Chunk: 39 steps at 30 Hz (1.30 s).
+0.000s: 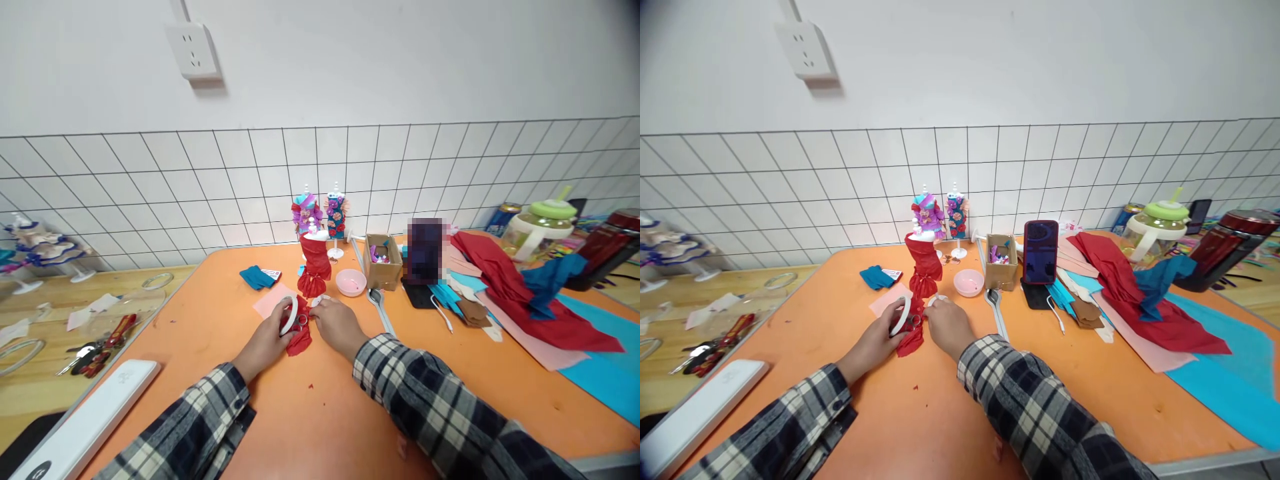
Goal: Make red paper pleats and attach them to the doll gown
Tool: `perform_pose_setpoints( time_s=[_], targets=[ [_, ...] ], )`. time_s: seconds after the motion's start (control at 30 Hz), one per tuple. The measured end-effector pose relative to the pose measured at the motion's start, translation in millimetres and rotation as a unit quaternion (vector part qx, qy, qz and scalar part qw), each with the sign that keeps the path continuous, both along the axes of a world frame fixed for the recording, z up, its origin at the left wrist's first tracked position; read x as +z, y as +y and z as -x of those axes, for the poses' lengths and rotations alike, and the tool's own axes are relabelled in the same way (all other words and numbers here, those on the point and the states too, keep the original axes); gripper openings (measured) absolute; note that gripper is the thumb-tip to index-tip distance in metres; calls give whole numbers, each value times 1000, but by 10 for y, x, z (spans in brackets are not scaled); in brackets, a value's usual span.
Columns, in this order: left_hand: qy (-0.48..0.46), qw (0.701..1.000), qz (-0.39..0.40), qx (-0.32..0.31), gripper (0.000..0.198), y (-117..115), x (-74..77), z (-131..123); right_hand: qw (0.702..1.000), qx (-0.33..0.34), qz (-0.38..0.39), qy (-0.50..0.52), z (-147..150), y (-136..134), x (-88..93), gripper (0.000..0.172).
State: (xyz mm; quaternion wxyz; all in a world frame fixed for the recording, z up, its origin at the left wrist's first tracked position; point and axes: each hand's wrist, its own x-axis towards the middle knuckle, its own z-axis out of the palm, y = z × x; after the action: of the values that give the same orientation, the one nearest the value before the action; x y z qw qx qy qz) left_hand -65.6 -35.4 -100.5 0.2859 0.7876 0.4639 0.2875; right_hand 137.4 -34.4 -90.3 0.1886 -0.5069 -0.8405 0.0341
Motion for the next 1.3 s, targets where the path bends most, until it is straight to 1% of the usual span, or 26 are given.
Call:
perform_pose_setpoints(
  time_s=[0.07,0.17,0.23,0.3,0.37,0.43,0.47,0.53,0.63,0.73,0.8,0.87,0.97,1.03,1.07,1.13,1.2,1.3],
  targets=[
    [-10,1000,3,-2,63,-2,-42,8,1000,15,10,-20,6,-9,9,25],
    [-15,1000,-2,3,66,-10,-74,13,999,27,26,-23,-5,-56,31,18],
    [-3,1000,-12,9,67,-16,-70,8,998,46,37,-6,-17,-90,37,22],
    [24,999,-28,14,63,-20,-52,-1,996,70,52,25,-35,-108,17,25],
    [71,996,-54,9,50,-20,-31,-11,992,79,72,67,-62,-103,-37,27],
    [116,990,-82,-17,37,-14,-15,-18,985,80,90,123,-95,-78,-111,32],
    [131,986,-97,-36,33,-11,-10,-21,981,82,96,150,-112,-62,-148,33],
    [142,979,-125,-71,33,-7,-2,-24,972,85,98,196,-142,-33,-204,34],
    [154,972,-149,-93,40,-7,3,-19,970,76,65,219,-172,-15,-213,32],
    [164,968,-174,-76,37,7,0,19,980,49,10,194,-198,-33,-161,27],
    [162,963,-208,-48,36,27,6,62,985,32,-8,170,-216,-48,-135,23],
    [157,960,-231,-5,38,40,34,109,987,29,-9,158,-230,-54,-131,24],
    [146,961,-222,72,41,-4,132,160,986,40,-25,163,-239,-55,-132,25],
    [131,961,-224,98,47,-82,218,178,981,37,-59,179,-245,-74,-102,25],
    [120,959,-238,98,48,-131,258,182,978,35,-81,188,-251,-94,-76,25],
    [104,950,-285,78,42,-229,317,180,970,40,-124,207,-273,-161,-6,25],
    [111,939,-325,35,32,-313,343,154,959,59,-157,231,-305,-252,65,25],
    [121,935,-333,-25,21,-395,334,65,941,91,-184,269,-341,-397,141,27]
  ],
)
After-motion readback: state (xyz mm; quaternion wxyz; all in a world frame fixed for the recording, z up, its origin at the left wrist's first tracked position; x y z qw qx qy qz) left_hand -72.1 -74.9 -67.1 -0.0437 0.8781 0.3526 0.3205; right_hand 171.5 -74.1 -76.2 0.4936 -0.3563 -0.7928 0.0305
